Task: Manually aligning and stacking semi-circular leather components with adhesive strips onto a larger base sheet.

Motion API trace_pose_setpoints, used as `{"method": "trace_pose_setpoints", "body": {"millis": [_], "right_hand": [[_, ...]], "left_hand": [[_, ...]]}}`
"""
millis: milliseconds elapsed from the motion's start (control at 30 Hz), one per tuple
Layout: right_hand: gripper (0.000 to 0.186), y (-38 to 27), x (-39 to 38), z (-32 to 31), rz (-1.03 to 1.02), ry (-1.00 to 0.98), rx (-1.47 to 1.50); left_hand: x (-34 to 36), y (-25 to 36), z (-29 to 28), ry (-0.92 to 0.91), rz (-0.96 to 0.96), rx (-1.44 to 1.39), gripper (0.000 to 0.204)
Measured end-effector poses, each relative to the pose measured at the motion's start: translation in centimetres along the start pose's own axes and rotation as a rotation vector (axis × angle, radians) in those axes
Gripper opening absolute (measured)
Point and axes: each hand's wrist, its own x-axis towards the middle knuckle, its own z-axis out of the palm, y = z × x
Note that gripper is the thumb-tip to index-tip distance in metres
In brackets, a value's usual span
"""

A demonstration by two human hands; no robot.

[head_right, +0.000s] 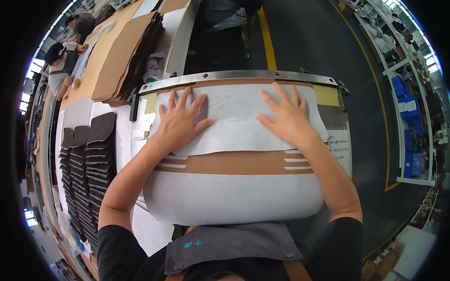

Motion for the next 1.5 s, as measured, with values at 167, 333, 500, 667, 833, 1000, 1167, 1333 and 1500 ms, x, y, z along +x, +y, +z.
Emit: {"method": "trace_pose_setpoints", "body": {"millis": [167, 333, 500, 667, 833, 1000, 1167, 1333, 1500], "right_hand": [[0.058, -0.2, -0.1, 0.0, -0.030, 0.046, -0.062], [0.057, -0.2, -0.2, 0.0, -0.063, 0.064, -0.075], [0.056, -1.0, -0.3, -0.8, -0.032, 0.003, -0.054], [0.056, -0.4, -0.5, 0.4, -0.052, 0.055, -0.077], [0.057, -0.7, -0.5, 0.4, -0.055, 0.062, -0.090], [0.059, -1.0, -0.7, 0.3, 0.064, -0.028, -0.129], [0.067, -1.0, -0.1, -0.1, 0.104, -0.104, -0.118], [0.076, -0.1, 0.0, -0.1, 0.111, -0.103, -0.137], [0.079, -0.4, 0.3, -0.3, 0.145, -0.174, -0.089]], "left_hand": [[0.2, -1.0, 1.2, 0.164, 0.181, -0.071, 0.060], [0.2, -0.1, 0.1, 0.065, 0.147, -0.023, 0.056], [0.0, 0.1, -0.2, 0.073, 0.162, 0.001, 0.053], [0.0, 0.1, -0.4, 0.070, 0.165, 0.018, 0.052], [-0.1, -0.5, 0.0, 0.098, 0.187, 0.001, 0.053], [0.0, -0.3, -0.2, 0.046, 0.173, -0.014, 0.054], [-0.1, -0.4, -0.3, -0.004, 0.128, 0.002, 0.057], [0.0, -0.4, -0.5, -0.033, 0.117, 0.001, 0.059], [0.1, -0.6, -0.5, -0.059, 0.116, -0.004, 0.061]]}}
